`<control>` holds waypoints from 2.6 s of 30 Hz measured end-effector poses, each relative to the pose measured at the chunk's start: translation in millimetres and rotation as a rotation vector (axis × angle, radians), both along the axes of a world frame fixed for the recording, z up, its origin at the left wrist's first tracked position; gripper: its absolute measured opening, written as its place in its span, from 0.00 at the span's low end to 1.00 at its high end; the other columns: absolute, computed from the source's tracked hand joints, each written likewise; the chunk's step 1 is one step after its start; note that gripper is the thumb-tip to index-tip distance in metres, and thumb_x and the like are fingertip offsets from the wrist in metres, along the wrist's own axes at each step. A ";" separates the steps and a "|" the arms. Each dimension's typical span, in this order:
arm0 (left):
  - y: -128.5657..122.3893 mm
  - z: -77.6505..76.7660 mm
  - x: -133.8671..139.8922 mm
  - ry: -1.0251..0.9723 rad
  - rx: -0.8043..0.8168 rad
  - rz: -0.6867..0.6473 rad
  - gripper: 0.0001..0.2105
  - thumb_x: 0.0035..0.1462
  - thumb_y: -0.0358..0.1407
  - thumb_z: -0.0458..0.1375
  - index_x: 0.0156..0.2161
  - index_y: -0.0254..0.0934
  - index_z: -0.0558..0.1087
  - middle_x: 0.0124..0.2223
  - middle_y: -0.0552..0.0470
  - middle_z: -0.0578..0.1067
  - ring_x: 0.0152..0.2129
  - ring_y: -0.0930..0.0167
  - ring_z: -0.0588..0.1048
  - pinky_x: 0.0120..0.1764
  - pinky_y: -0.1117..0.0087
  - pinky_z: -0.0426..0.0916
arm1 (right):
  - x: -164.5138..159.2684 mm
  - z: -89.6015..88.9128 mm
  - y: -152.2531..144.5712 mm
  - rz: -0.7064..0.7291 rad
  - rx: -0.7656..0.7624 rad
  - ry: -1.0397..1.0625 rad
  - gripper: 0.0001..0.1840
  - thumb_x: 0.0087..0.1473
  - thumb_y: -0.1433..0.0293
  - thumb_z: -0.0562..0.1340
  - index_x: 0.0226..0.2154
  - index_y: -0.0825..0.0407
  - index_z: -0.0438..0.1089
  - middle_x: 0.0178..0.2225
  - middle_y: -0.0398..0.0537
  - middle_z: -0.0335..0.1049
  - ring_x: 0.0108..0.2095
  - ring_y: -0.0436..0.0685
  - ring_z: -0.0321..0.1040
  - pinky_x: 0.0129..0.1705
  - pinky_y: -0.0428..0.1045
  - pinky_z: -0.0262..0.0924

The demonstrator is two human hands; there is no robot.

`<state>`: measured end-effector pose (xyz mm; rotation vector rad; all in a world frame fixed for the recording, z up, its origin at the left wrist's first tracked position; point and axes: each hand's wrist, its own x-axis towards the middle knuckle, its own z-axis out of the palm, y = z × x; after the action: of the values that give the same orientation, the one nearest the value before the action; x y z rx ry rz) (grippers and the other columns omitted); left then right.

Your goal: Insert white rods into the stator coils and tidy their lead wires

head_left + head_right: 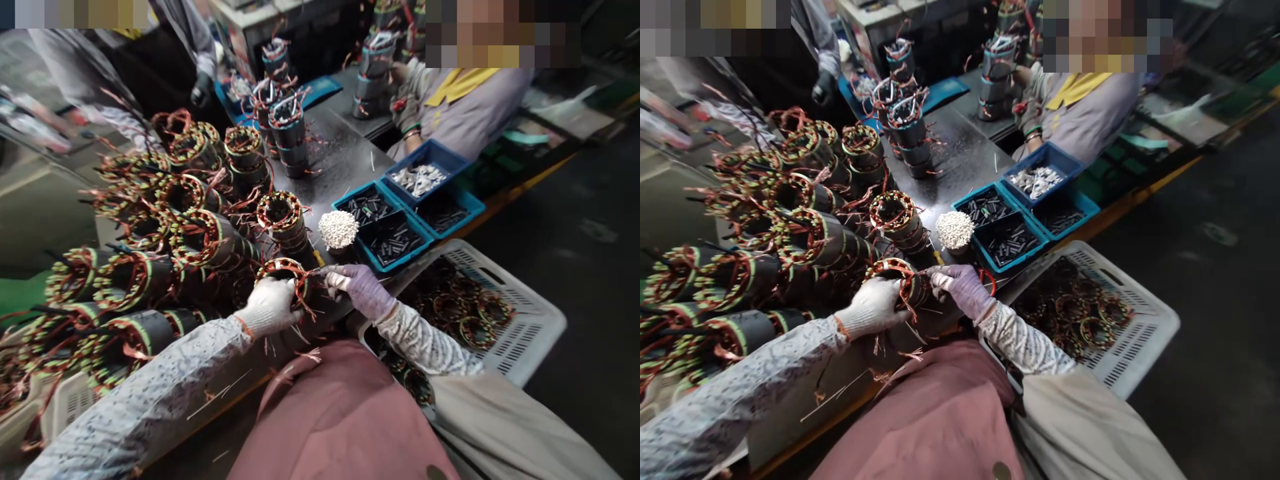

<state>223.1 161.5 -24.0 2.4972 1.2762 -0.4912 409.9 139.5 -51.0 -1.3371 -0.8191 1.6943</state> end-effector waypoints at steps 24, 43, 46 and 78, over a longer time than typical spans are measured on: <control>2.5 -4.9 -3.3 -0.005 -0.017 -0.004 0.19 0.48 0.46 0.54 0.43 0.35 0.71 0.36 0.44 0.77 0.34 0.60 0.76 0.38 0.61 0.68 | -6.8 6.3 20.1 0.283 0.427 -0.651 0.11 0.49 0.68 0.64 0.37 0.52 0.77 0.33 0.48 0.78 0.31 0.57 0.75 0.35 0.49 0.69; 10.5 8.1 6.4 0.136 -0.089 -0.029 0.17 0.49 0.41 0.55 0.43 0.36 0.71 0.41 0.42 0.77 0.40 0.57 0.74 0.42 0.60 0.67 | 21.3 -29.3 18.6 0.220 0.647 -0.664 0.15 0.57 0.69 0.58 0.47 0.53 0.70 0.40 0.47 0.76 0.39 0.52 0.73 0.43 0.46 0.66; 8.9 12.3 17.1 0.228 -0.112 0.045 0.16 0.50 0.43 0.53 0.41 0.37 0.72 0.38 0.43 0.77 0.37 0.58 0.75 0.40 0.61 0.68 | 100.2 -38.1 25.7 0.172 0.279 -1.106 0.16 0.58 0.70 0.56 0.48 0.53 0.70 0.46 0.52 0.73 0.47 0.56 0.69 0.49 0.49 0.62; -25.6 3.3 -15.3 0.100 -0.094 0.127 0.15 0.49 0.39 0.57 0.43 0.36 0.73 0.42 0.43 0.77 0.40 0.57 0.73 0.45 0.58 0.66 | 145.7 -56.0 86.3 0.563 -0.108 -1.400 0.16 0.56 0.69 0.55 0.43 0.56 0.74 0.43 0.59 0.73 0.44 0.63 0.69 0.43 0.54 0.62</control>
<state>207.8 135.9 -20.7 2.3233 1.4047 -0.6370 555.5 225.8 -107.0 -2.5301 -2.0130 0.9158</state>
